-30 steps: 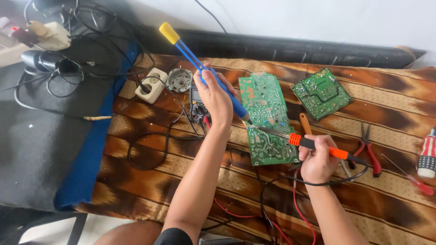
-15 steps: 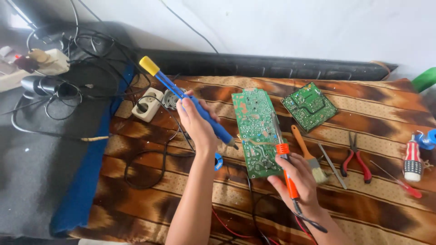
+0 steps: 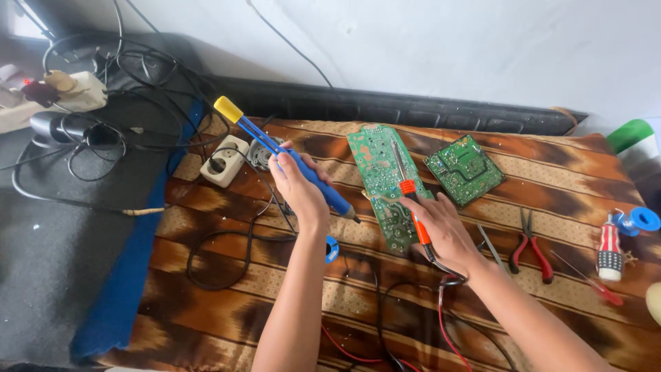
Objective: Soldering and desoldering components on a circuit board using a soldering iron and desoldering pump
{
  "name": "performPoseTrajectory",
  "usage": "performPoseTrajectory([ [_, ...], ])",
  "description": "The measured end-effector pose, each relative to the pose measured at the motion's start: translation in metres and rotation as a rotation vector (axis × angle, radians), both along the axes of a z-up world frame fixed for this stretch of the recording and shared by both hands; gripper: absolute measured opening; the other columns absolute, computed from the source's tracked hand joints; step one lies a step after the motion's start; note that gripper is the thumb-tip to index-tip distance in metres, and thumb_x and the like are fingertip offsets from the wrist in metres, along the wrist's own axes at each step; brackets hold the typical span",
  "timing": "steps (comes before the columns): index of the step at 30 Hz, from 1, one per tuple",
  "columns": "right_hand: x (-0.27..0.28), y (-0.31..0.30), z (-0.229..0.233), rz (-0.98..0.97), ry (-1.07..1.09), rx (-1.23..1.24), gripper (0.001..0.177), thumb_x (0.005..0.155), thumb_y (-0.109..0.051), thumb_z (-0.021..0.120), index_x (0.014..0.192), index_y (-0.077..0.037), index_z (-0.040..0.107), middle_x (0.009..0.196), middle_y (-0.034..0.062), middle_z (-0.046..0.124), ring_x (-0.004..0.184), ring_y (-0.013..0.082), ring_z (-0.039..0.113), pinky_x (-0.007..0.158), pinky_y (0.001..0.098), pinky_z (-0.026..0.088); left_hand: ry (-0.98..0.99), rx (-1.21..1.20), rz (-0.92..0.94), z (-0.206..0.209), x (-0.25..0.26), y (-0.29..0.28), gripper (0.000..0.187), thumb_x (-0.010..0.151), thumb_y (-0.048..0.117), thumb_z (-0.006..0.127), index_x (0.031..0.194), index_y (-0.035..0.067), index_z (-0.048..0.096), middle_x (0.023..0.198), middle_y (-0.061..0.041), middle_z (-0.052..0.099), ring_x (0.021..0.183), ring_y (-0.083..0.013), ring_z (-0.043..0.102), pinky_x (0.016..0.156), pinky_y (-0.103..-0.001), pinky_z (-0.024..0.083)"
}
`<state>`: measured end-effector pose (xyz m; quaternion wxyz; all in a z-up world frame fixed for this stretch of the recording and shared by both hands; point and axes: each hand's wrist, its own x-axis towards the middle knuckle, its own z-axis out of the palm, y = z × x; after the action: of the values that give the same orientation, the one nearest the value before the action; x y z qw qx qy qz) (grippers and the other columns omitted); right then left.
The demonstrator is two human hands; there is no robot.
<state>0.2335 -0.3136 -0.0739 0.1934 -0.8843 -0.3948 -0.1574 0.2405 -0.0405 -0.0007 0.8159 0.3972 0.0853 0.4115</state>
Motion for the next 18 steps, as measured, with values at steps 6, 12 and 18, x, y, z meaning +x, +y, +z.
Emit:
performPoseTrajectory([
  [6, -0.035, 0.011, 0.034, 0.140, -0.096, 0.468, 0.054, 0.077, -0.022, 0.086, 0.127, -0.007, 0.072, 0.118, 0.0127, 0.072, 0.114, 0.0309, 0.068, 0.113, 0.0462, 0.045, -0.030, 0.024, 0.019, -0.006, 0.002, -0.007, 0.041, 0.110, 0.046, 0.036, 0.121, 0.008, 0.047, 0.071, -0.005, 0.052, 0.042, -0.0159, 0.057, 0.034, -0.028, 0.050],
  [12, -0.013, 0.013, 0.005, 0.023, 0.223, 1.036, 0.038, 0.103, -0.017, 0.050, 0.130, 0.006, 0.065, 0.086, 0.0262, 0.075, 0.079, 0.0301, 0.076, 0.080, 0.0437, 0.061, -0.058, 0.142, 0.087, -0.019, 0.010, -0.022, 0.056, 0.108, 0.057, 0.033, 0.124, 0.006, 0.047, 0.070, -0.005, 0.052, 0.042, -0.0160, 0.058, 0.036, -0.027, 0.049],
  [18, -0.007, -0.010, -0.026, -0.039, 0.329, 1.331, 0.035, 0.104, -0.023, 0.047, 0.119, 0.006, 0.059, 0.067, 0.0276, 0.065, 0.064, 0.0324, 0.071, 0.072, 0.0405, 0.059, -0.089, 0.171, 0.110, -0.002, 0.022, -0.035, 0.055, 0.110, 0.055, 0.030, 0.124, 0.005, 0.048, 0.068, -0.004, 0.053, 0.041, -0.0157, 0.059, 0.034, -0.025, 0.047],
])
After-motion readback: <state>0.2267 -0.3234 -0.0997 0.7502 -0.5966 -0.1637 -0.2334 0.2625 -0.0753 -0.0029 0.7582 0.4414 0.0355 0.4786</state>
